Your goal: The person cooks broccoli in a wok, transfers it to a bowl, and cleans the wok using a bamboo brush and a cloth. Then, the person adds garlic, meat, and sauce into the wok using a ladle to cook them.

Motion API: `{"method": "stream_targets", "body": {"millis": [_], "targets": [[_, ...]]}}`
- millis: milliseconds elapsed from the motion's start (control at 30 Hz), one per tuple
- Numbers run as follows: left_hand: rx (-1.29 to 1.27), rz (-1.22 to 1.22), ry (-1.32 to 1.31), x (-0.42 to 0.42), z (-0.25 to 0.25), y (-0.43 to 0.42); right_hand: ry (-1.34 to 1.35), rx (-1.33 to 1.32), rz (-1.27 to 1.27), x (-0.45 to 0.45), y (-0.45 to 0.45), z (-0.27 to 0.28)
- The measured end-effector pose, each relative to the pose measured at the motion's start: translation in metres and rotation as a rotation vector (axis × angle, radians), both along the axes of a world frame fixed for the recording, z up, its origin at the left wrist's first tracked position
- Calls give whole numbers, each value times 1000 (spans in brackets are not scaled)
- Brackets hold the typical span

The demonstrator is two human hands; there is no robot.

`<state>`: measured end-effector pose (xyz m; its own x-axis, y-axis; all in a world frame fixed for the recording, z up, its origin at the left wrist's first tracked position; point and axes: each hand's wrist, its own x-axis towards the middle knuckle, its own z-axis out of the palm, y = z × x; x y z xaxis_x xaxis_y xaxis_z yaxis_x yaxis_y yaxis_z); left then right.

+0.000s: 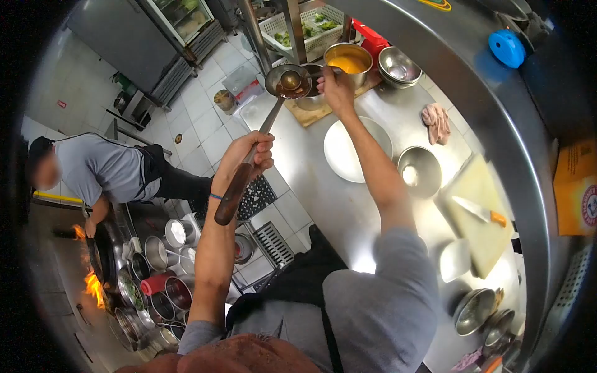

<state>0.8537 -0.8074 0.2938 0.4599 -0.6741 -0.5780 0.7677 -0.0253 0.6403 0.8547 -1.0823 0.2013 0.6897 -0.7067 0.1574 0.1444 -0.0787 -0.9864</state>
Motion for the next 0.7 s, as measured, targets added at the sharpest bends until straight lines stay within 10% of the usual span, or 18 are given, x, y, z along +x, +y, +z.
{"method": "stream_targets", "body": {"millis": [133, 333, 567, 700], "targets": [[-57, -16, 26, 9, -4, 7, -231, 81, -159, -6, -10, 5], [-92, 10, -2, 15, -8, 8, 94, -723, -257, 20, -35, -53], [-103, 5, -2, 16, -3, 11, 249, -659, -180, 35, -36, -94], [-108, 4, -11, 15, -1, 11, 365, -136, -130, 43, -45, -91]]}}
